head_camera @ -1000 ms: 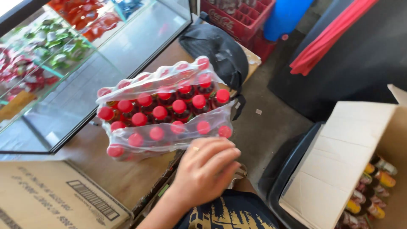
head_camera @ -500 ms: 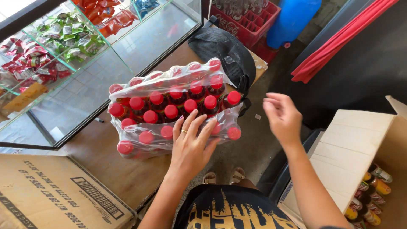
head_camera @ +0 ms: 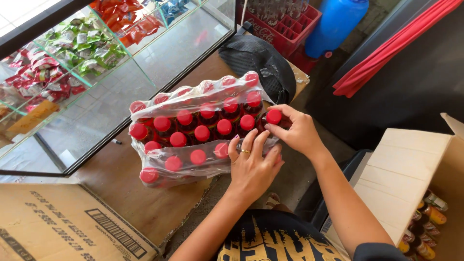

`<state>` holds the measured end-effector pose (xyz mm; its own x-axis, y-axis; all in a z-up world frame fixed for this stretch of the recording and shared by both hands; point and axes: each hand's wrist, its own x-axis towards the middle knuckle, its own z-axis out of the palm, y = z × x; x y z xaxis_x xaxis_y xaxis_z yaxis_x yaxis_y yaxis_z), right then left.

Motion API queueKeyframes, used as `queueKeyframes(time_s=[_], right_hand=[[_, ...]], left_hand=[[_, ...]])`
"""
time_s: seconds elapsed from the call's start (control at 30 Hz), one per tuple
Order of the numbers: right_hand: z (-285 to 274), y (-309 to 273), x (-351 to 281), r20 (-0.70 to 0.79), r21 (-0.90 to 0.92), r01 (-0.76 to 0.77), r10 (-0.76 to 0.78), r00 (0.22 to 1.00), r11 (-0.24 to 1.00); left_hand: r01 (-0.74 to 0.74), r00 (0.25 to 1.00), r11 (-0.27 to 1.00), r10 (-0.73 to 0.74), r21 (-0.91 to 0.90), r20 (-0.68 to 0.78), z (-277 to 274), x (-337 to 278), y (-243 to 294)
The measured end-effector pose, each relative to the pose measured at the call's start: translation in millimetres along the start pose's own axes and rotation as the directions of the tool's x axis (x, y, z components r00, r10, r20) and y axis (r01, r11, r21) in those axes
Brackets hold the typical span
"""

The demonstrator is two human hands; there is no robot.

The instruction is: Stocking and organizing bottled drinks in a grocery store aisle or shelf area.

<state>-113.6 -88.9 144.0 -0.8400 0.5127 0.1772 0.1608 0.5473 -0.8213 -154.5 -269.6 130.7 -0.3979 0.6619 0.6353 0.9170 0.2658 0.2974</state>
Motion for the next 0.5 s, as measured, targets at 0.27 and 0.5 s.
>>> queueKeyframes(time_s=[0.27,0.5], right_hand=[[5,-5,-13,-0.077,-0.003,0.086,-0.086,0.993,0.996],[-15,-20,-32,-0.216,0.192,0.054,-0.012,0.976,0.980]], left_hand=[[-0.015,1.000,0.999,0.015,0.034,-0.015,1,-1,-4],[-0.039,0.999,0.999,0.039,0.036,0.012,0,-1,-4]])
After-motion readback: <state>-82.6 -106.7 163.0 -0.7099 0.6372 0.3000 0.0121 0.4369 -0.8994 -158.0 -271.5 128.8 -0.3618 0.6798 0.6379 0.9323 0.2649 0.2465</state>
